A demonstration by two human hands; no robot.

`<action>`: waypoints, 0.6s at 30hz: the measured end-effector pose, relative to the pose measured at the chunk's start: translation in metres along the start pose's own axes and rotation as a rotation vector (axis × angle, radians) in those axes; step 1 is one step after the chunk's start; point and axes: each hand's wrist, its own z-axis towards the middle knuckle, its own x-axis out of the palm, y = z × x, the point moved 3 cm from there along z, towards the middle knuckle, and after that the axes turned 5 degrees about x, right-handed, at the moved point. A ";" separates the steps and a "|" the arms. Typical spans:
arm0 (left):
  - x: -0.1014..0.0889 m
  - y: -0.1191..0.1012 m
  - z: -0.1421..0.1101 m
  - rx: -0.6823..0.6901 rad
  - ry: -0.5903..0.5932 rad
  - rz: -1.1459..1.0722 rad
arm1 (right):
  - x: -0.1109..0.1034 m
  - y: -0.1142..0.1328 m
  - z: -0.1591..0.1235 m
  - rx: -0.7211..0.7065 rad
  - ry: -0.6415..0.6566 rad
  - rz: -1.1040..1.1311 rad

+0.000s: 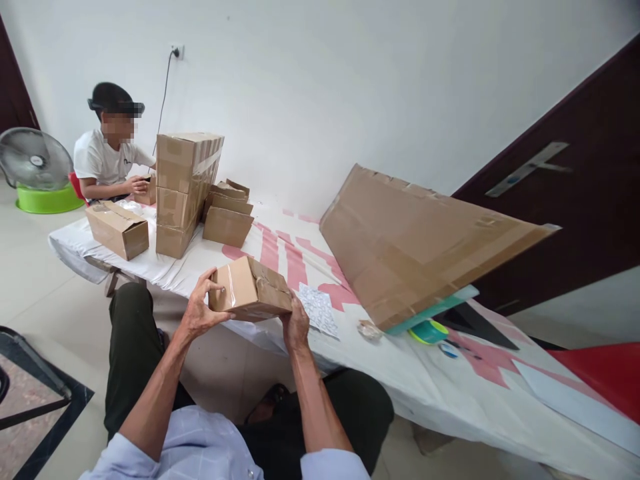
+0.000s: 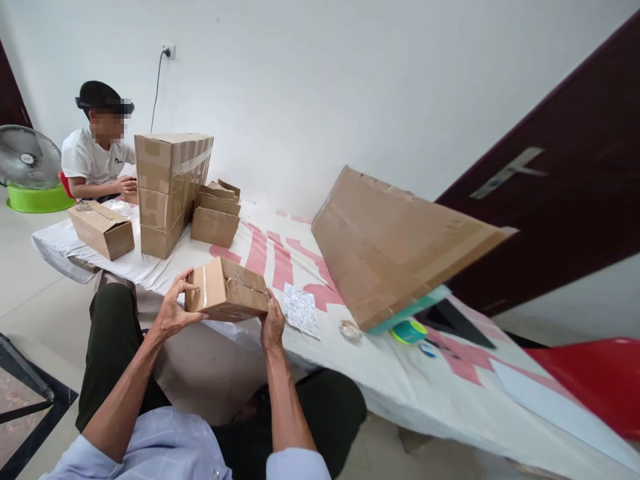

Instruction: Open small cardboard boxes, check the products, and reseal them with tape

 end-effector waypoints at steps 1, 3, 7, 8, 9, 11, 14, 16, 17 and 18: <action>0.000 -0.001 0.000 -0.007 0.003 0.002 | 0.000 0.000 0.000 -0.005 -0.001 0.002; -0.001 -0.003 0.000 -0.028 0.012 0.008 | 0.000 0.000 -0.001 -0.024 -0.005 -0.003; -0.002 -0.006 0.001 -0.070 0.037 0.009 | 0.000 -0.001 -0.001 -0.033 -0.016 -0.003; -0.003 -0.007 0.001 -0.078 0.044 0.005 | 0.000 -0.001 -0.002 -0.026 -0.016 0.002; -0.004 -0.008 0.001 -0.087 0.049 0.003 | 0.000 -0.002 -0.002 -0.017 -0.015 0.006; -0.005 -0.010 0.002 -0.105 0.064 0.004 | 0.000 -0.002 -0.003 -0.005 -0.009 0.009; -0.006 -0.013 0.002 -0.119 0.076 0.010 | 0.001 -0.001 -0.005 -0.010 -0.019 0.016; -0.006 -0.013 0.001 -0.121 0.083 0.008 | 0.001 0.001 -0.007 -0.015 -0.031 0.020; -0.006 -0.013 0.001 -0.119 0.083 0.004 | 0.001 0.001 -0.007 -0.017 -0.037 0.020; -0.005 -0.012 0.000 -0.112 0.082 -0.002 | 0.001 0.002 -0.008 -0.019 -0.038 0.019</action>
